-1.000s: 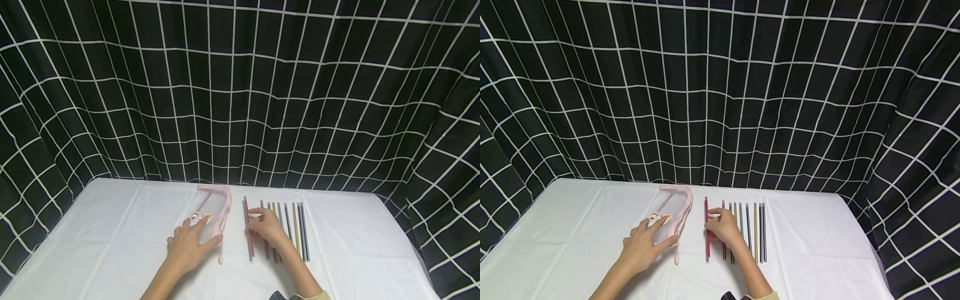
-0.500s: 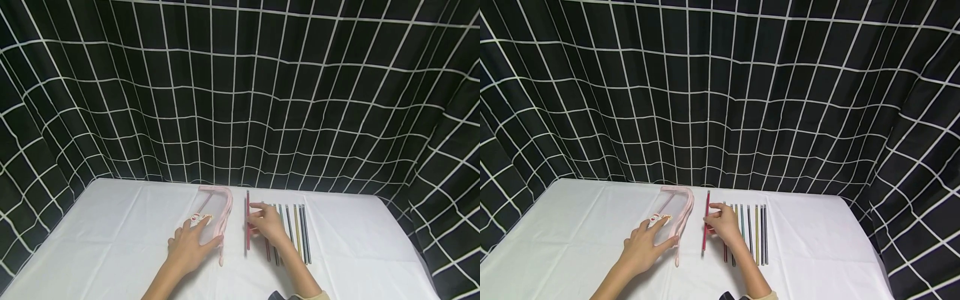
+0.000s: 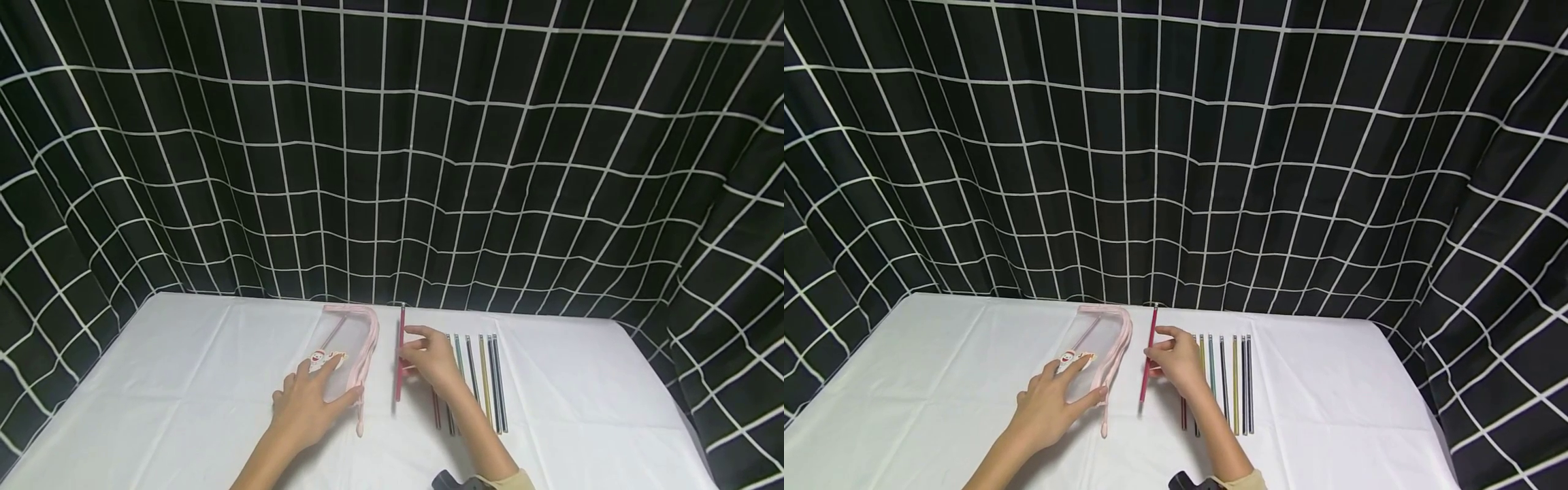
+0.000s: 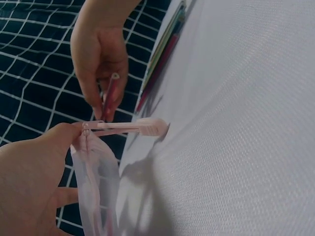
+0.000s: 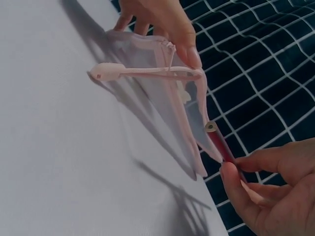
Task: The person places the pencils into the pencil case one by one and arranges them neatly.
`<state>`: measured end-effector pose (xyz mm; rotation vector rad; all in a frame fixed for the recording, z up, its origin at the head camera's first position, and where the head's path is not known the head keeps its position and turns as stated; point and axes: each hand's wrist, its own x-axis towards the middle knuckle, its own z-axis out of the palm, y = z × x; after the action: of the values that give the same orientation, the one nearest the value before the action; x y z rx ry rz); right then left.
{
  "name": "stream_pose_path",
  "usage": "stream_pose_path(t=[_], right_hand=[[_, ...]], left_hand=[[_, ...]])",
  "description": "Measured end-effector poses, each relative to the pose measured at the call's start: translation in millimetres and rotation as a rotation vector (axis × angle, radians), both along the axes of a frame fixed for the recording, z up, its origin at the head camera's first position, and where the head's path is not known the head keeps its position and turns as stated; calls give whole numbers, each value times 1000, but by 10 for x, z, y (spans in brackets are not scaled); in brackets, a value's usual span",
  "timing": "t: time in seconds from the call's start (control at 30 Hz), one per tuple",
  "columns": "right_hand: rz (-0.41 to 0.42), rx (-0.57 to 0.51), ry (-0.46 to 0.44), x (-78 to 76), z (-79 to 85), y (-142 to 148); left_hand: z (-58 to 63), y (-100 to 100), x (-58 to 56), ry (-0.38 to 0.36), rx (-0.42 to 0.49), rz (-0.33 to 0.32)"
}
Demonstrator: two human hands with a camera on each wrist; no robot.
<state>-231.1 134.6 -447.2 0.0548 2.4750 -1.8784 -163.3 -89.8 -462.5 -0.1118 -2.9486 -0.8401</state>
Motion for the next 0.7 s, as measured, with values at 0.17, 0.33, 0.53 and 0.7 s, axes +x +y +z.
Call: stream_pose_path(t=[0.17,0.33,0.53,0.7], right_hand=[[-14,3,8,-26,18,-53],[-17,-18,13,-37,55,-104],[-26,-50,30,-45,99,-145],[-51,-77,30,-68,91,-175]], left_hand=[[-4,-5,-7,-6,10,-2],[-6,-7,-10,-9,17,0],[0,-9,-7,-8,25,0],[-7,-13,-10,-9,23,2]])
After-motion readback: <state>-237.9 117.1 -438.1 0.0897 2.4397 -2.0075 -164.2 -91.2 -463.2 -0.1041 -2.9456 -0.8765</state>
